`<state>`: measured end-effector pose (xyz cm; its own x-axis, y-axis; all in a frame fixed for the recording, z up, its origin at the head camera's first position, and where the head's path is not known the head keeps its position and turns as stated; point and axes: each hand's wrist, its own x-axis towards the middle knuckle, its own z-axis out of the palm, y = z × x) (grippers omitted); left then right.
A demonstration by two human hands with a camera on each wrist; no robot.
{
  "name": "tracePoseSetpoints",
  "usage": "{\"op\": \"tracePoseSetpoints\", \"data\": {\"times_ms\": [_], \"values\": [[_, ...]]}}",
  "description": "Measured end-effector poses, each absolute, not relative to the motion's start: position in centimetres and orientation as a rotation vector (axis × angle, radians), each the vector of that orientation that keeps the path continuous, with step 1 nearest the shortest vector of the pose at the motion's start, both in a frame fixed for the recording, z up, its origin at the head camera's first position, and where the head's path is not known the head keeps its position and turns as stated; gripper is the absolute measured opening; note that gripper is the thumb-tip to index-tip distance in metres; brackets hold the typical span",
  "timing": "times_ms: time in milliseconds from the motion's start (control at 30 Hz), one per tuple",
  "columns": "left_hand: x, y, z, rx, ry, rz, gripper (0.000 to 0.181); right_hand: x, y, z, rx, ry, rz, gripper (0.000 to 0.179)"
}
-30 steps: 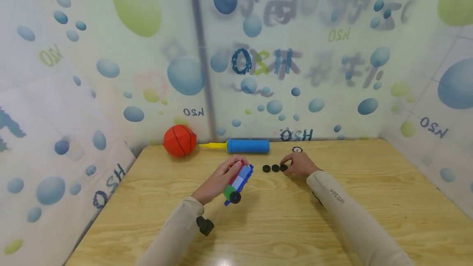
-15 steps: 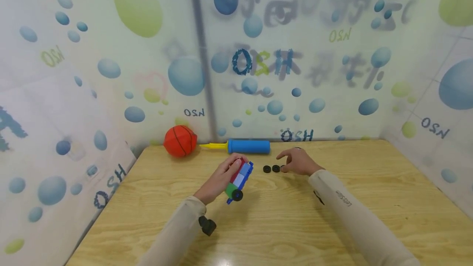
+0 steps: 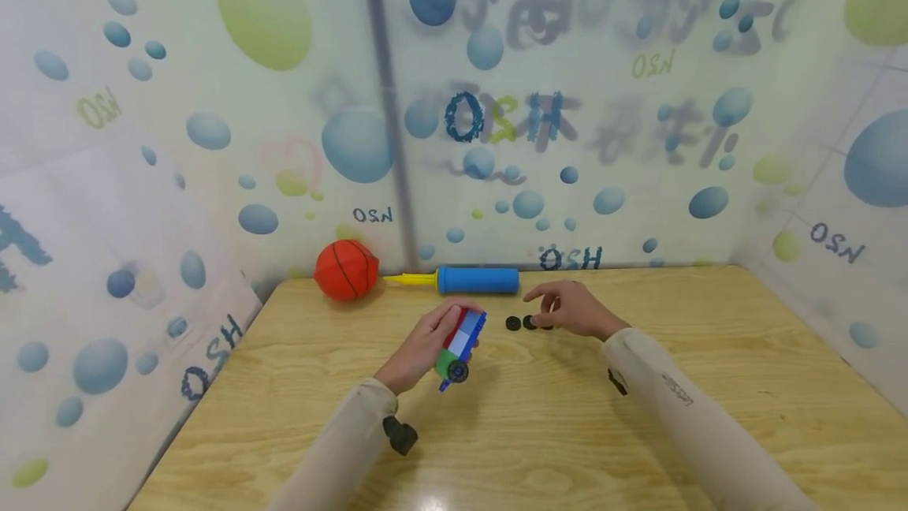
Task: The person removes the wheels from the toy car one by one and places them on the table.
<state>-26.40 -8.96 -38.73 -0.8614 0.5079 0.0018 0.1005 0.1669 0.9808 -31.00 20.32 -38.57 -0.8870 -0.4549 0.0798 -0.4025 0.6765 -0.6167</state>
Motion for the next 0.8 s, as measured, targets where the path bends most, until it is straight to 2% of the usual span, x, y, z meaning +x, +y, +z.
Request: {"op": "tracePoseSetpoints", "data": {"times_ms": [567, 800], "values": [[-26.4, -8.7, -38.7, 0.554, 2.066, 1.849, 0.044, -27.7, 17.0, -37.1, -0.977, 2.624, -1.379, 0.023], [-26.4, -8.5, -38.8, 0.536, 2.087, 1.882, 0.046, -26.5, 15.6, -37.0, -1.090, 2.444, -1.445, 0.026]]}}
